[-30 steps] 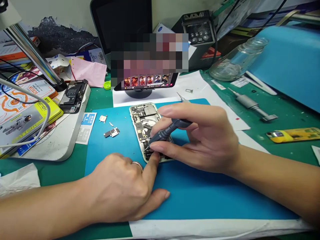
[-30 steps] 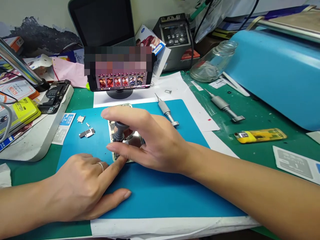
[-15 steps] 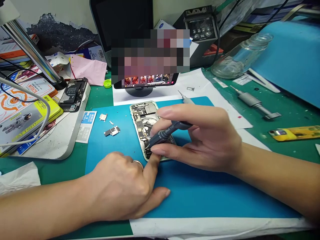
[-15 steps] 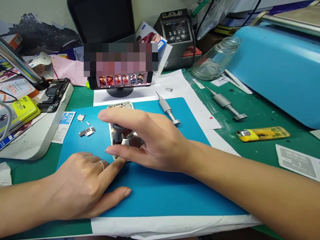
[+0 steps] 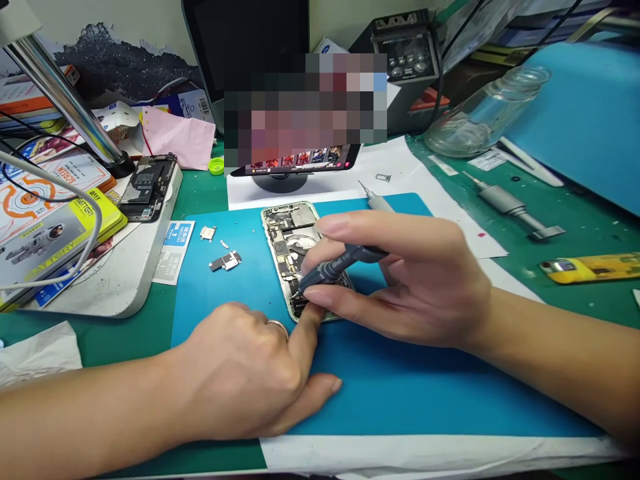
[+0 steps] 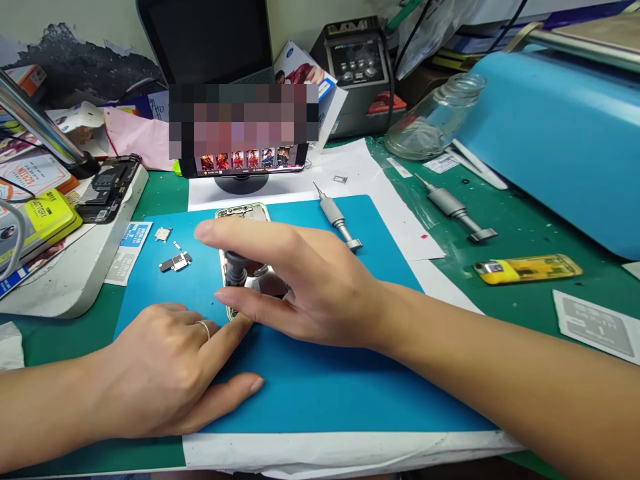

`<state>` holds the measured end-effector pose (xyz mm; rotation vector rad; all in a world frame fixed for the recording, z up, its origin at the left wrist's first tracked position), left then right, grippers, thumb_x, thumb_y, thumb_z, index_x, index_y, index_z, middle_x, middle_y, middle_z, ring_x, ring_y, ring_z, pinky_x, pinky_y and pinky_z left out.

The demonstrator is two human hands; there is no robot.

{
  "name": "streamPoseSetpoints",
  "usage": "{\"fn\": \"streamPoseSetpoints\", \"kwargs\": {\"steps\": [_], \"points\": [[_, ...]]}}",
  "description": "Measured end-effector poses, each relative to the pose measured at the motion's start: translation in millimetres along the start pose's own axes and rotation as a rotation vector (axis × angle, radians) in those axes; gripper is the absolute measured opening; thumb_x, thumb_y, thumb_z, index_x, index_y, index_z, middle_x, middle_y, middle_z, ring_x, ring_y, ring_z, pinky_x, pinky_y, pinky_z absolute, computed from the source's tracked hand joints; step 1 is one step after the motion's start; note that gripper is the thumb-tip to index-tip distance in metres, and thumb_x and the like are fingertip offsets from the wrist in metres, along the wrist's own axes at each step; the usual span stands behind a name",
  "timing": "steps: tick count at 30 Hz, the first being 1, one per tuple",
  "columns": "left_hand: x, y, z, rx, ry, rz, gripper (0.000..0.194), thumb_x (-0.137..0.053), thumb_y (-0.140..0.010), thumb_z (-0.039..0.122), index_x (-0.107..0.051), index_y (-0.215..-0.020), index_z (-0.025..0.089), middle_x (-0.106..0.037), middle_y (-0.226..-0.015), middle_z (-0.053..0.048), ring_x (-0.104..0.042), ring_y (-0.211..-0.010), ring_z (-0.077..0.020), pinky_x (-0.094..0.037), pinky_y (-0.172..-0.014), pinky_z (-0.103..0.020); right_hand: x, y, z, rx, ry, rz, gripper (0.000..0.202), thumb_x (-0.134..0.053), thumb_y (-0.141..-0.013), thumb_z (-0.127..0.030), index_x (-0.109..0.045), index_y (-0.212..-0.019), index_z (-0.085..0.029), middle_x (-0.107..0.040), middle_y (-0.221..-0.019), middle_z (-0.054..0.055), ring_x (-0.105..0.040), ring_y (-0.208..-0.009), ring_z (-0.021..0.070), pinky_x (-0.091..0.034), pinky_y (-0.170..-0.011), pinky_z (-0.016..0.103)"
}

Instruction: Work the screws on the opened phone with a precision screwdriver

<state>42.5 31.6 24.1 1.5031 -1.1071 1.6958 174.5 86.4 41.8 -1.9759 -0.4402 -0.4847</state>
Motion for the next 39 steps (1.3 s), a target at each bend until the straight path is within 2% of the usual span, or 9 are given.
{"fn": "streamPoseSetpoints", "kwargs": {"steps": [5,8,14,19,22,24,29,32,39], "points": [[0.3,-1,0,-0.001,-0.004,-0.019,0.048,-0.024,-0.114,0.035,-0.06,-0.088,0.017,-0.063,-0.055,-0.001,-0.062,-0.043,-0.0229,-0.043,-0.039,-0.04,0,0,-6,-0.073,0.029,-0.082,0.047,-0.065,-0.099,-0.017,-0.055,-0.144,-0.026,-0.076,-0.123,0.005,-0.077,-0.094,0.0138,-0.067,-0.076,0.023],[0.5,-2,0,0.003,-0.004,-0.015,0.049,-0.022,-0.114,0.035,-0.061,-0.092,0.015,-0.063,-0.056,-0.001,-0.062,-0.043,-0.0232,-0.043,-0.039,-0.04,-1,0,-8,-0.084,0.004,-0.103,0.056,-0.056,-0.098,-0.008,-0.048,-0.151,-0.027,-0.073,-0.131,0.006,-0.076,-0.102,0.0141,-0.067,-0.075,0.022],[0.2,0,0,-0.002,0.005,0.0,0.046,-0.024,-0.113,0.035,-0.06,-0.092,0.016,-0.062,-0.055,0.0,-0.062,-0.043,-0.0232,-0.042,-0.039,-0.04,-2,-4,-10,-0.003,0.031,-0.104,0.053,-0.063,-0.103,-0.023,-0.044,-0.152,-0.028,-0.076,-0.123,0.006,-0.073,-0.084,0.0139,-0.066,-0.082,0.029],[0.8,0,1,0.002,0.02,0.005,0.047,-0.025,-0.113,0.035,-0.059,-0.086,0.018,-0.062,-0.056,-0.001,-0.061,-0.042,-0.022,-0.041,-0.039,-0.04,-4,-3,-10,-0.039,-0.012,-0.135,0.047,-0.057,-0.103,-0.013,-0.046,-0.148,-0.025,-0.077,-0.122,0.006,-0.074,-0.099,0.0143,-0.063,-0.093,0.029],[0.2,-1,0,0.002,0.026,0.004,0.048,-0.023,-0.114,0.035,-0.059,-0.087,0.018,-0.061,-0.055,0.0,-0.06,-0.042,-0.0223,-0.041,-0.039,-0.04,-4,-3,-12,0.017,-0.045,-0.117,0.034,-0.06,-0.105,-0.021,-0.053,-0.138,-0.019,-0.076,-0.123,0.009,-0.073,-0.099,0.013,-0.061,-0.095,0.027],[0.8,0,0,0.0,0.024,0.017,0.049,-0.021,-0.114,0.035,-0.06,-0.089,0.017,-0.061,-0.055,0.0,-0.06,-0.041,-0.0225,-0.041,-0.039,-0.041,-4,-3,-12,0.015,-0.048,-0.111,0.038,-0.06,-0.105,-0.024,-0.05,-0.141,-0.018,-0.076,-0.123,0.009,-0.072,-0.101,0.0143,-0.061,-0.096,0.028],[-0.3,0,0,-0.003,0.014,0.0,0.051,-0.019,-0.114,0.034,-0.061,-0.092,0.015,-0.063,-0.057,-0.002,-0.061,-0.043,-0.0222,-0.041,-0.04,-0.04,-7,-2,-8,-0.055,-0.101,-0.127,0.054,-0.057,-0.103,-0.008,-0.043,-0.152,-0.024,-0.074,-0.128,0.007,-0.073,-0.106,0.0118,-0.06,-0.101,0.024],[-1.1,1,1,-0.006,0.011,-0.005,0.052,-0.017,-0.114,0.034,-0.062,-0.106,0.009,-0.065,-0.058,-0.002,-0.063,-0.044,-0.0228,-0.043,-0.041,-0.04,-5,-2,-7,-0.06,-0.111,-0.088,0.054,-0.064,-0.102,-0.017,-0.044,-0.152,-0.026,-0.073,-0.132,0.008,-0.074,-0.097,0.0116,-0.063,-0.091,0.023],[-0.9,0,1,-0.003,0.02,0.009,0.051,-0.019,-0.114,0.035,-0.061,-0.093,0.014,-0.062,-0.057,-0.001,-0.061,-0.043,-0.0216,-0.04,-0.04,-0.039,-7,-3,-10,-0.041,-0.1,-0.113,0.056,-0.053,-0.105,-0.009,-0.039,-0.157,-0.025,-0.071,-0.136,0.007,-0.072,-0.115,0.0111,-0.058,-0.106,0.024]]}}
Point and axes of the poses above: each hand's wrist, its own y-axis away from the middle knuckle, its own x-axis out of the back of the hand, z = x × y, the point moved 6 cm from there along -y, towards the middle knuckle
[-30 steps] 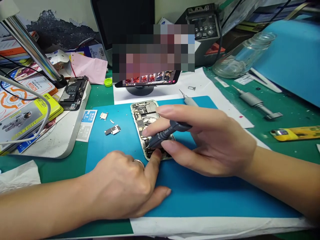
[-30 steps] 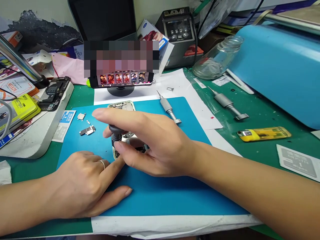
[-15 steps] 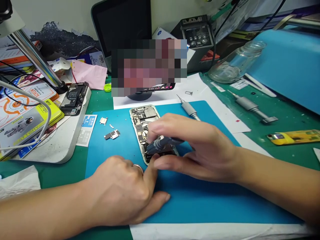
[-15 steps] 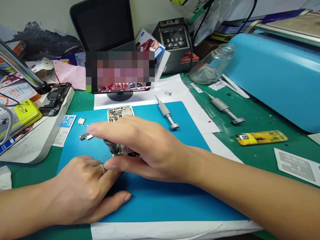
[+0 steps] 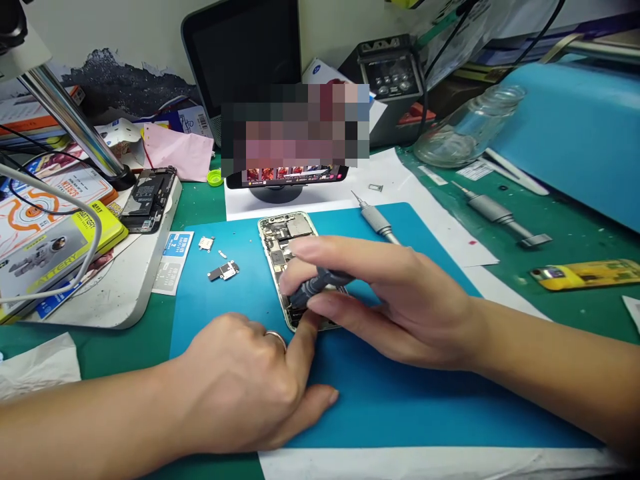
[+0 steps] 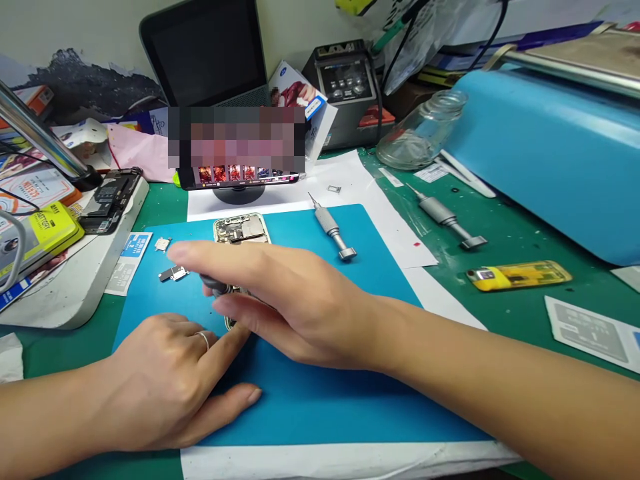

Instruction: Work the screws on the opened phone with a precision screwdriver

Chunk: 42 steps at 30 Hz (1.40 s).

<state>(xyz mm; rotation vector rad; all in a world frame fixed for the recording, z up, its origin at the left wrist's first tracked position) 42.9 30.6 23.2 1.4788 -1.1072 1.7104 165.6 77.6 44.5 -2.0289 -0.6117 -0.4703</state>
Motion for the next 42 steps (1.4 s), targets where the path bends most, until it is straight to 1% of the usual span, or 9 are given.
{"fn": "streamPoseSetpoints", "kwargs": {"steps": [4,9,14,22,24,27,32,37,42], "points": [[-1.3,-1.1,-0.2,-0.006,0.012,0.001,0.051,-0.019,-0.114,0.035,-0.058,-0.085,0.019,-0.061,-0.056,0.0,-0.06,-0.042,-0.0214,-0.04,-0.04,-0.04,1.6,-1.6,-2.6,0.029,0.027,0.003,0.056,-0.057,-0.106,-0.019,-0.039,-0.158,-0.025,-0.074,-0.133,0.008,-0.075,-0.103,0.0137,-0.062,-0.097,0.028],[-2.3,-1.5,-0.8,-0.004,0.006,-0.008,0.048,-0.021,-0.114,0.036,-0.055,-0.084,0.02,-0.06,-0.056,0.001,-0.059,-0.042,-0.0206,-0.039,-0.04,-0.039,1.1,-2.7,-3.9,0.015,0.032,-0.02,0.06,-0.05,-0.105,-0.008,-0.036,-0.161,-0.026,-0.072,-0.139,0.006,-0.073,-0.118,0.0128,-0.06,-0.103,0.025],[-0.9,0.4,-0.7,0.003,0.012,-0.006,0.043,-0.025,-0.113,0.036,-0.057,-0.091,0.018,-0.062,-0.056,0.001,-0.061,-0.044,-0.0206,-0.039,-0.041,-0.037,1.4,-3.3,-4.7,0.053,0.072,0.0,0.055,-0.054,-0.107,-0.023,-0.038,-0.16,-0.022,-0.076,-0.126,0.008,-0.075,-0.101,0.0142,-0.061,-0.095,0.026],[-1.1,-0.7,-0.7,0.004,0.009,-0.033,0.04,-0.028,-0.112,0.036,-0.056,-0.089,0.018,-0.062,-0.056,0.0,-0.06,-0.042,-0.0214,-0.037,-0.04,-0.038,4.5,-1.0,-9.2,0.066,0.089,0.002,0.042,-0.052,-0.102,-0.007,-0.052,-0.142,-0.021,-0.078,-0.114,0.006,-0.074,-0.092,0.0139,-0.063,-0.085,0.027],[-1.0,-1.3,-0.9,0.003,0.014,-0.025,0.04,-0.028,-0.112,0.036,-0.057,-0.091,0.017,-0.061,-0.055,0.001,-0.059,-0.042,-0.0214,-0.037,-0.04,-0.038,4.2,-0.9,-9.5,0.074,0.095,-0.006,0.039,-0.053,-0.102,-0.007,-0.053,-0.139,-0.019,-0.078,-0.113,0.007,-0.074,-0.099,0.0153,-0.063,-0.089,0.029],[-1.9,-0.7,-0.7,0.003,0.022,-0.017,0.039,-0.03,-0.112,0.036,-0.056,-0.089,0.018,-0.061,-0.056,0.001,-0.059,-0.042,-0.0208,-0.037,-0.04,-0.037,3.0,-1.6,-8.3,0.072,0.092,-0.017,0.039,-0.052,-0.101,-0.004,-0.052,-0.139,-0.014,-0.075,-0.126,0.012,-0.072,-0.114,0.0157,-0.061,-0.099,0.03],[-2.3,0.7,0.5,-0.003,0.003,-0.012,0.039,-0.034,-0.111,0.037,-0.056,-0.084,0.019,-0.062,-0.057,0.0,-0.061,-0.043,-0.0215,-0.039,-0.041,-0.036,4.1,-4.2,-8.3,0.112,0.133,0.024,0.032,-0.056,-0.104,-0.015,-0.056,-0.135,-0.019,-0.078,-0.112,0.007,-0.071,-0.094,0.0165,-0.061,-0.087,0.033],[-2.7,-0.5,0.7,-0.012,-0.015,-0.036,0.038,-0.039,-0.109,0.039,-0.057,-0.082,0.018,-0.061,-0.056,0.0,-0.062,-0.043,-0.021,-0.042,-0.042,-0.033,4.6,-5.7,-6.2,0.07,0.061,0.032,0.044,-0.051,-0.1,-0.004,-0.051,-0.142,-0.019,-0.074,-0.128,0.009,-0.07,-0.109,0.0159,-0.058,-0.099,0.033],[0.7,-1.1,2.2,-0.026,-0.027,0.015,0.042,-0.032,-0.111,0.035,-0.058,-0.082,0.018,-0.061,-0.056,-0.001,-0.061,-0.042,-0.022,-0.04,-0.04,-0.036,2.5,-6.0,-8.8,0.107,0.116,0.019,0.04,-0.056,-0.103,-0.017,-0.053,-0.142,-0.022,-0.078,-0.107,0.004,-0.071,-0.097,0.0175,-0.059,-0.089,0.033]]}}
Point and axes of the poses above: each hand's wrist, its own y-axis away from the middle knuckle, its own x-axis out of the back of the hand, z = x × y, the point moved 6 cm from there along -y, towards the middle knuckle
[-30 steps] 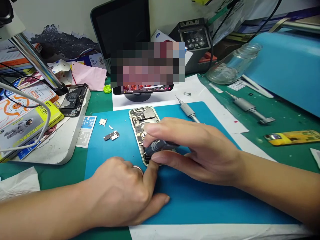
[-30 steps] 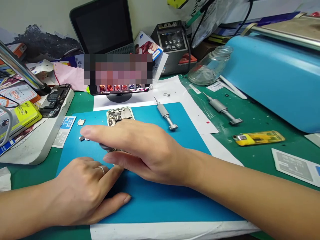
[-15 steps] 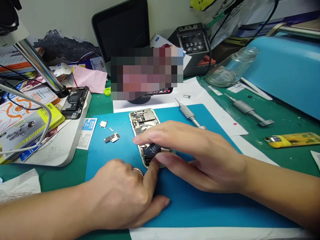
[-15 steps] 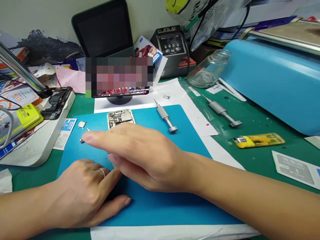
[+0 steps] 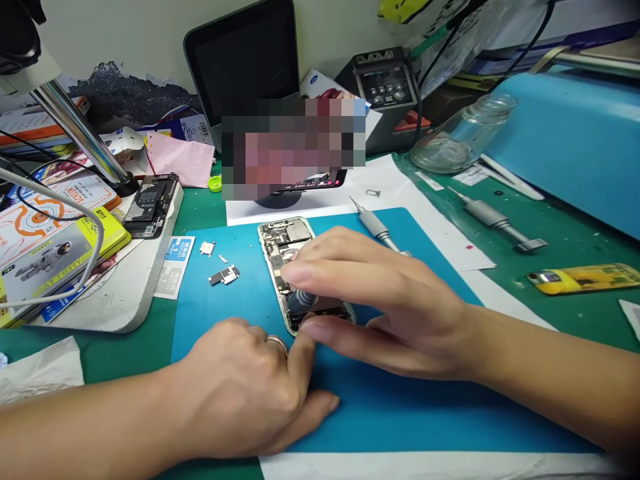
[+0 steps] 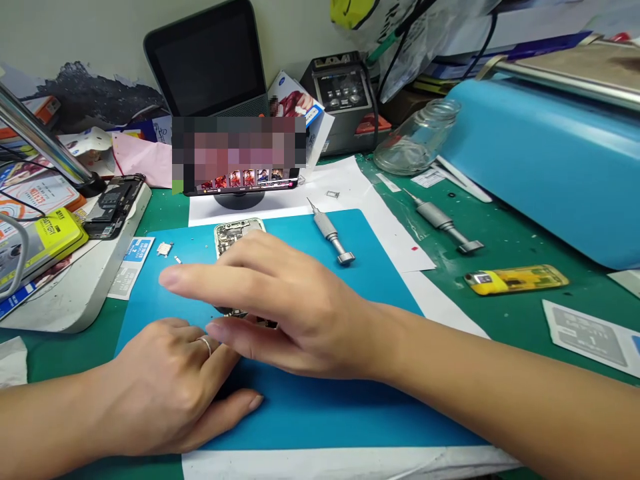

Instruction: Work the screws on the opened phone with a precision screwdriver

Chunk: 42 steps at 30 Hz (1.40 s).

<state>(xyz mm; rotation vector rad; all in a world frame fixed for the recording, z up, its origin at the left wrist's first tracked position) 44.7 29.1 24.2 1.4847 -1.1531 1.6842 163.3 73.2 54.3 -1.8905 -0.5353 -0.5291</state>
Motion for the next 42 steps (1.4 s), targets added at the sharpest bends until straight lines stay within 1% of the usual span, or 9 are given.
{"fn": "streamPoseSetpoints", "kwargs": {"steps": [3,5,9,11,14,17,24,32,42], "points": [[0.6,0.5,0.0,0.006,-0.009,0.008,0.047,-0.026,-0.113,0.033,-0.058,-0.082,0.018,-0.06,-0.055,-0.001,-0.059,-0.041,-0.0223,-0.039,-0.038,-0.039,1.1,0.1,-0.4,-0.017,-0.011,0.003,0.048,-0.052,-0.101,-0.008,-0.049,-0.146,-0.021,-0.077,-0.12,0.008,-0.071,-0.109,0.0177,-0.059,-0.096,0.034],[0.0,0.9,-0.2,0.006,-0.012,0.001,0.047,-0.026,-0.113,0.034,-0.058,-0.083,0.018,-0.06,-0.055,-0.001,-0.059,-0.041,-0.0221,-0.039,-0.038,-0.038,0.3,0.8,0.0,-0.04,-0.047,-0.014,0.051,-0.051,-0.099,-0.002,-0.048,-0.146,-0.021,-0.075,-0.129,0.009,-0.071,-0.109,0.0166,-0.059,-0.096,0.033],[-1.9,0.7,-1.0,0.001,-0.027,-0.014,0.044,-0.031,-0.112,0.036,-0.058,-0.082,0.018,-0.061,-0.056,-0.001,-0.061,-0.043,-0.0219,-0.041,-0.04,-0.036,-1.7,2.9,0.2,-0.053,-0.052,-0.025,0.038,-0.062,-0.101,-0.013,-0.054,-0.137,-0.018,-0.076,-0.127,0.01,-0.071,-0.09,0.0158,-0.059,-0.087,0.034],[-1.8,0.0,-1.3,0.003,-0.032,-0.009,0.044,-0.03,-0.112,0.035,-0.057,-0.081,0.019,-0.061,-0.055,0.0,-0.061,-0.043,-0.0215,-0.04,-0.04,-0.036,-1.6,3.3,-0.6,-0.039,-0.064,-0.01,0.037,-0.062,-0.101,-0.013,-0.054,-0.137,-0.017,-0.076,-0.128,0.01,-0.071,-0.094,0.0168,-0.059,-0.089,0.036],[-2.1,-0.5,-0.8,0.001,-0.023,-0.021,0.043,-0.029,-0.112,0.034,-0.056,-0.082,0.019,-0.059,-0.054,0.0,-0.058,-0.041,-0.0213,-0.039,-0.039,-0.036,-1.9,3.3,-1.0,-0.034,-0.104,-0.013,0.045,-0.054,-0.1,-0.004,-0.051,-0.143,-0.019,-0.076,-0.125,0.008,-0.073,-0.1,0.0172,-0.06,-0.092,0.036],[-3.0,0.1,-0.3,-0.001,-0.015,-0.048,0.04,-0.033,-0.111,0.037,-0.056,-0.084,0.018,-0.059,-0.054,0.0,-0.06,-0.042,-0.0216,-0.04,-0.04,-0.035,-1.7,3.0,0.3,-0.056,-0.118,-0.021,0.049,-0.053,-0.101,-0.004,-0.049,-0.146,-0.021,-0.075,-0.128,0.009,-0.073,-0.098,0.0166,-0.061,-0.091,0.036],[-1.7,0.3,-0.8,0.003,-0.013,-0.041,0.041,-0.03,-0.112,0.035,-0.056,-0.086,0.018,-0.06,-0.055,0.0,-0.059,-0.041,-0.022,-0.039,-0.04,-0.037,-1.6,2.6,1.2,-0.077,-0.111,-0.027,0.037,-0.056,-0.101,-0.005,-0.056,-0.136,-0.018,-0.075,-0.13,0.01,-0.071,-0.096,0.0157,-0.059,-0.088,0.034],[-1.0,0.7,-1.2,0.009,-0.003,-0.028,0.041,-0.03,-0.112,0.035,-0.054,-0.084,0.02,-0.06,-0.054,0.0,-0.059,-0.041,-0.0212,-0.036,-0.04,-0.037,-1.7,2.0,1.7,-0.088,-0.098,-0.031,0.032,-0.055,-0.101,-0.006,-0.06,-0.131,-0.017,-0.076,-0.126,0.009,-0.071,-0.091,0.0149,-0.059,-0.086,0.033],[-1.4,0.3,-0.9,0.0,-0.023,-0.038,0.047,-0.02,-0.114,0.032,-0.055,-0.087,0.019,-0.06,-0.055,0.0,-0.059,-0.041,-0.0217,-0.04,-0.039,-0.04,-1.7,0.8,0.5,-0.117,-0.064,-0.043,0.038,-0.056,-0.101,-0.005,-0.054,-0.135,-0.023,-0.076,-0.127,0.006,-0.071,-0.09,0.0143,-0.06,-0.084,0.032]]}}
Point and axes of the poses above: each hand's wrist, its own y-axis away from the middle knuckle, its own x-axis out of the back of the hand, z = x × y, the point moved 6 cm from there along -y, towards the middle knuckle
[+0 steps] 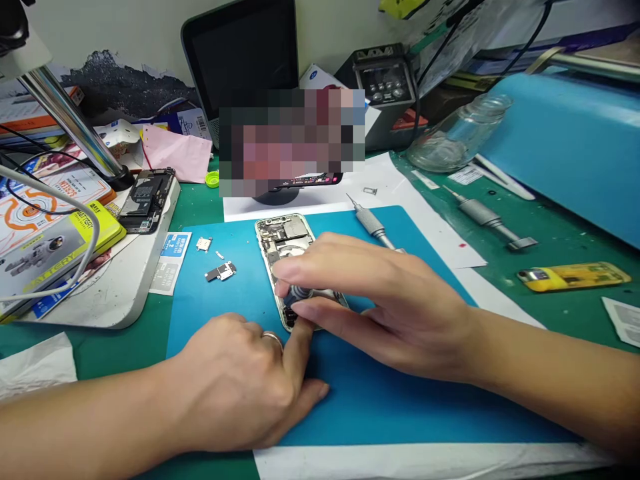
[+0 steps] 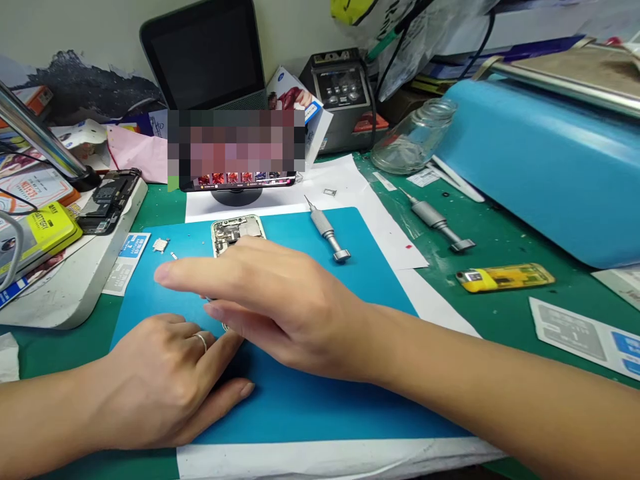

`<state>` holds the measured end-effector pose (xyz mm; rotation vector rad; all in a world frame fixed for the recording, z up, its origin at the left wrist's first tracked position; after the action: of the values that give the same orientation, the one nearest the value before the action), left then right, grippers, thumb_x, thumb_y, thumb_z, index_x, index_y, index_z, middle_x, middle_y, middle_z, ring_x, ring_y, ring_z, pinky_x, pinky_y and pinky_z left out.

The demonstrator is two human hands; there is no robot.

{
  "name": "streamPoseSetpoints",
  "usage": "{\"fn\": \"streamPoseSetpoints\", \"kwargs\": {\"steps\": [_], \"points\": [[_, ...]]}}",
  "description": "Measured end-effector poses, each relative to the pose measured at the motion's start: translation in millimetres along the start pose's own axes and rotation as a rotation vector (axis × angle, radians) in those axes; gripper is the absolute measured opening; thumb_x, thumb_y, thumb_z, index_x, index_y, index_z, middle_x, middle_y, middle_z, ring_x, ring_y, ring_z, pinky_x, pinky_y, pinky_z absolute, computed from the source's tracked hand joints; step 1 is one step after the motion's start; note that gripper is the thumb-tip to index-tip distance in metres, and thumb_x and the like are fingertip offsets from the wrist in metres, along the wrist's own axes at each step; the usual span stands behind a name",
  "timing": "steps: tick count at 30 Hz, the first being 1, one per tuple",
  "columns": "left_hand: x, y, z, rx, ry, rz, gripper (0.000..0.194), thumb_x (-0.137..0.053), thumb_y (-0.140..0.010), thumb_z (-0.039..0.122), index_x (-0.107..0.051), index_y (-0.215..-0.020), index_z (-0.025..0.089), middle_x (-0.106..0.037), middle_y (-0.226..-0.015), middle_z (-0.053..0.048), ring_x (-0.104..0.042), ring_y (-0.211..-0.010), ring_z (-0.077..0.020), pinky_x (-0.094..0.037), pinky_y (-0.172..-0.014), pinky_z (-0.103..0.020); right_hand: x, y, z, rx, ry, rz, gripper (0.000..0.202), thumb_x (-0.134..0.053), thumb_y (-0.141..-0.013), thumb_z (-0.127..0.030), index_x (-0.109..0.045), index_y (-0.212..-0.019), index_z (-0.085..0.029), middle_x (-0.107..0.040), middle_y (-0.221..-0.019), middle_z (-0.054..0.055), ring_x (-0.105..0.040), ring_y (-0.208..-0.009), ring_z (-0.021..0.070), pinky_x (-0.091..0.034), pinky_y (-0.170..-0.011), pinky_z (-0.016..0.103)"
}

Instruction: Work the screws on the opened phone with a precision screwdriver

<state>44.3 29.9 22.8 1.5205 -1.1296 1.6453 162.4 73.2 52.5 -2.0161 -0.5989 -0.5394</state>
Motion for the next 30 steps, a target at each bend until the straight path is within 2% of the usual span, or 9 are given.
{"fn": "streamPoseSetpoints", "kwargs": {"steps": [3,8,12,15,18,20,25,27,30], "points": [[-1.6,1,0,-0.008,-0.006,-0.014,0.043,-0.022,-0.114,0.03,-0.058,-0.094,0.015,-0.06,-0.056,0.0,-0.06,-0.042,-0.0226,-0.042,-0.04,-0.04,-1,1,-1,0.014,0.041,0.003,0.034,-0.056,-0.101,-0.006,-0.055,-0.132,-0.021,-0.076,-0.126,0.006,-0.071,-0.089,0.0148,-0.061,-0.083,0.032],[-1.7,3,0,-0.027,-0.013,0.009,0.041,-0.027,-0.112,0.023,-0.056,-0.125,-0.002,-0.064,-0.059,0.0,-0.06,-0.042,-0.0236,-0.041,-0.038,-0.041,1,2,-2,0.057,0.089,0.045,0.037,-0.053,-0.104,-0.01,-0.053,-0.138,-0.023,-0.077,-0.125,0.006,-0.073,-0.093,0.0157,-0.062,-0.086,0.033],[-1.4,4,0,-0.029,-0.036,-0.003,0.045,-0.027,-0.113,0.025,-0.053,-0.134,-0.005,-0.068,-0.061,-0.003,-0.064,-0.045,-0.0246,-0.045,-0.04,-0.041,27,5,12,-0.008,0.193,0.306,0.058,-0.065,-0.099,-0.014,-0.045,-0.149,-0.034,-0.067,-0.142,0.004,-0.075,-0.094,0.0153,-0.062,-0.079,0.029],[-0.4,4,0,-0.031,-0.034,-0.004,0.048,-0.026,-0.114,0.026,-0.053,-0.136,-0.006,-0.069,-0.063,-0.003,-0.065,-0.046,-0.0249,-0.046,-0.04,-0.041,48,6,27,-0.051,0.364,0.417,0.051,-0.07,-0.095,-0.016,-0.054,-0.141,-0.031,-0.067,-0.134,0.007,-0.075,-0.096,0.0184,-0.059,-0.072,0.03],[-0.4,3,-1,-0.035,-0.018,-0.014,0.049,-0.025,-0.114,0.027,-0.054,-0.135,-0.006,-0.069,-0.063,-0.003,-0.065,-0.046,-0.0247,-0.046,-0.04,-0.041,59,1,44,-0.121,0.55,0.313,0.031,-0.067,-0.096,-0.017,-0.062,-0.126,-0.023,-0.075,-0.115,0.007,-0.071,-0.08,0.0165,-0.057,-0.072,0.032],[-0.7,3,-2,-0.032,-0.017,-0.021,0.05,-0.024,-0.114,0.028,-0.054,-0.136,-0.006,-0.069,-0.063,-0.003,-0.065,-0.046,-0.0249,-0.046,-0.04,-0.041,60,-3,52,-0.131,0.609,0.158,0.022,-0.063,-0.098,-0.019,-0.064,-0.12,-0.021,-0.077,-0.109,0.006,-0.069,-0.076,0.016,-0.056,-0.072,0.031],[-1.4,5,-2,-0.033,-0.019,-0.026,0.05,-0.025,-0.114,0.028,-0.054,-0.136,-0.005,-0.069,-0.063,-0.003,-0.066,-0.046,-0.0243,-0.047,-0.041,-0.04,46,-2,67,-0.108,0.715,-0.376,0.027,-0.047,-0.099,-0.013,-0.07,-0.112,-0.022,-0.077,-0.113,0.005,-0.073,-0.085,0.0216,-0.047,-0.064,0.031],[-1.2,5,-1,-0.035,-0.017,-0.028,0.049,-0.025,-0.114,0.028,-0.054,-0.137,-0.005,-0.069,-0.064,-0.003,-0.065,-0.046,-0.0239,-0.046,-0.041,-0.04,42,3,74,-0.15,0.731,-0.508,0.028,-0.047,-0.095,-0.008,-0.07,-0.104,-0.021,-0.076,-0.116,0.006,-0.072,-0.086,0.022,-0.044,-0.063,0.031],[-0.5,5,-1,-0.037,-0.016,-0.03,0.049,-0.026,-0.114,0.027,-0.053,-0.138,-0.006,-0.069,-0.064,-0.003,-0.064,-0.045,-0.0237,-0.046,-0.04,-0.039,38,9,83,-0.224,0.722,-0.603,0.025,-0.05,-0.091,-0.004,-0.068,-0.099,-0.02,-0.074,-0.118,0.008,-0.07,-0.09,0.0235,-0.041,-0.065,0.031]]}}
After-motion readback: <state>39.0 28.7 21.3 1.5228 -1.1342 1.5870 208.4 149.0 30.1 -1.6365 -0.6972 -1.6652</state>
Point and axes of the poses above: each hand's wrist, its own y-axis away from the middle knuckle, its own x-axis out of the back of the hand, z = x × y, the point moved 6 cm from there along -y, towards the middle knuckle
